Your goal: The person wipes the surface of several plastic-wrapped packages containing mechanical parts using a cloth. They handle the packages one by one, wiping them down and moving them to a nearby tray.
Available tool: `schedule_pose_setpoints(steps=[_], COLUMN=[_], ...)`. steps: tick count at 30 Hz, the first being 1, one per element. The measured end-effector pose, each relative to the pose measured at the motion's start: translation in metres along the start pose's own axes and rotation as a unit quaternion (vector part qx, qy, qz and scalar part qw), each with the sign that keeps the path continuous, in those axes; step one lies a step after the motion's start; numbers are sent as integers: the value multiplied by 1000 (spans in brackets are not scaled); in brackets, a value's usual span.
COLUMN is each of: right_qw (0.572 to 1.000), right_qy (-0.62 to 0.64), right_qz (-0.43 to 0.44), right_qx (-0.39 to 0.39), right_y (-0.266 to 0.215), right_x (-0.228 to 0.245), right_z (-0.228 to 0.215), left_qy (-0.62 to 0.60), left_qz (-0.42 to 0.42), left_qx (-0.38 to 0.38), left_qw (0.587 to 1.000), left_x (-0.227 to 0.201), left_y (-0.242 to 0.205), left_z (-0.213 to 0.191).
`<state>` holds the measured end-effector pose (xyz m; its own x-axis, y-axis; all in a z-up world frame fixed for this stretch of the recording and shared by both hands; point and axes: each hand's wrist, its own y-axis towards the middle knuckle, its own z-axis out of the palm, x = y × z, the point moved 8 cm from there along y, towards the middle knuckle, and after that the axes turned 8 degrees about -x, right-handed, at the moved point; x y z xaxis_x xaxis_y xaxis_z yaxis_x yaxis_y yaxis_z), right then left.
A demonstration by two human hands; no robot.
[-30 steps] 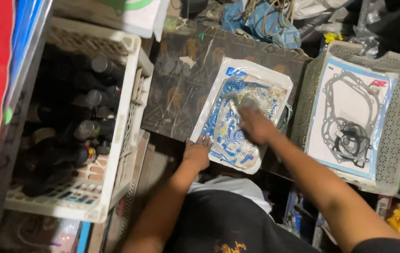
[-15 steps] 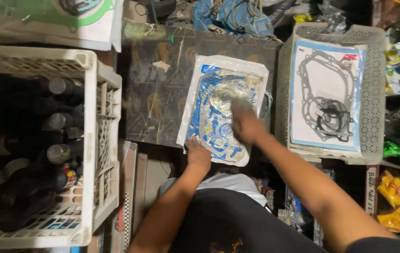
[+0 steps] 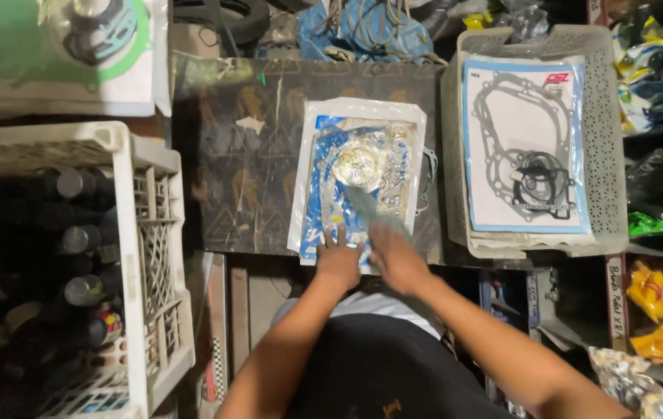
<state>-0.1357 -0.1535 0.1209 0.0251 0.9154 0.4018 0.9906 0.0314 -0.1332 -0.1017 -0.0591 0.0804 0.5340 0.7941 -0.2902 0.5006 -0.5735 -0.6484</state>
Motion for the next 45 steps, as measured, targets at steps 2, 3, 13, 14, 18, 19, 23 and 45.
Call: schedule_pose_setpoints(steps=[2, 3, 13, 14, 18, 19, 23, 45], right_qw=[998, 993, 984, 990, 997, 997, 998, 979], right_qy=[13, 26, 8, 7, 10, 8, 5, -83], right_qz=[52, 102, 149, 120, 51, 46, -51, 169], right_qx=[-27, -52, -96, -68, 58, 57, 32, -72], right_y=[42, 63, 72, 49, -24, -9, 47, 145], right_x=[-25, -43, -64, -35, 8, 0, -34, -99], right_z=[-16, -26, -8, -13, 34, 29, 34, -6], left_qy=[18, 33, 34, 30, 16, 14, 18, -21], left_qz=[-15, -32, -25, -12, 1, -2, 13, 67], left_qx=[16, 31, 52, 53, 66, 62, 57, -26], left_qw=[1000, 998, 998, 998, 998, 998, 998, 997], left_x=[-13, -18, -19, -14, -9, -7, 2, 18], left_y=[-10, -15, 2, 11, 8, 11, 14, -56], left_z=[-15, -22, -8, 1, 3, 0, 12, -62])
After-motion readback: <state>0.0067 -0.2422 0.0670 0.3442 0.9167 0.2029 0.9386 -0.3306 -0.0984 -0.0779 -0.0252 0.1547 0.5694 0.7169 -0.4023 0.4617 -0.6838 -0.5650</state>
